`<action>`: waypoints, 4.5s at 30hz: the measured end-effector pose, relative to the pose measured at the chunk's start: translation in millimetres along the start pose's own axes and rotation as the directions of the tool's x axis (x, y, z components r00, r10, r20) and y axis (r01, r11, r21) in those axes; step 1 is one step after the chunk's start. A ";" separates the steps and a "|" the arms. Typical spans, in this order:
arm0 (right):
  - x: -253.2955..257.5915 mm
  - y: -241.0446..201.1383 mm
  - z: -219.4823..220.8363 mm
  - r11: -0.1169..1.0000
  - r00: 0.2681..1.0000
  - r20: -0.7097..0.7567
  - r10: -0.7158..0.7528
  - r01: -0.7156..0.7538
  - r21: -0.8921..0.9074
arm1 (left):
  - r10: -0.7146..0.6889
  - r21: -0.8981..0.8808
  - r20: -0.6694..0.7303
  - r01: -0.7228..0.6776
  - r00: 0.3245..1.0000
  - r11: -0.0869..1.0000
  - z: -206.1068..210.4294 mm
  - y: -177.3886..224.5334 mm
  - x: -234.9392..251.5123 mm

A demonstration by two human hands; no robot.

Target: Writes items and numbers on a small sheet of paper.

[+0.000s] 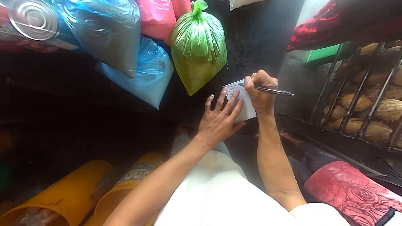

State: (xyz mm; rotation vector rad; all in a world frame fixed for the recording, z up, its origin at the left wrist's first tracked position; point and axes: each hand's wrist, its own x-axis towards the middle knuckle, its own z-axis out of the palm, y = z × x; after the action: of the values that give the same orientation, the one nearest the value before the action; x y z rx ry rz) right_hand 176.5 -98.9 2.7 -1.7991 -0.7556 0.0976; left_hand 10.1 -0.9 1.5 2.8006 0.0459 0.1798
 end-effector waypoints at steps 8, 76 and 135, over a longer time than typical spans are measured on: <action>1.7 1.5 0.4 1.000 1.000 0.024 -0.015 0.016 -0.016 | 0.021 -0.023 0.029 -0.020 0.999 1.000 -1.4 -0.2 6.8; -0.9 0.2 0.1 1.000 1.000 -0.021 0.020 -0.020 0.002 | 0.033 -0.035 0.044 -0.032 0.998 0.999 -1.5 -0.7 8.2; -7.9 -4.3 -5.3 0.997 0.998 0.012 0.065 -0.065 0.047 | 0.033 0.033 -0.116 -0.030 0.993 0.999 3.1 0.5 4.7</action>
State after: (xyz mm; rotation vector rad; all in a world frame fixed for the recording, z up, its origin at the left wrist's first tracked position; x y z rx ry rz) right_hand 170.6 -106.8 6.1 -1.7796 -0.6969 0.1671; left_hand 15.2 -2.1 -0.7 2.8204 0.0322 0.3524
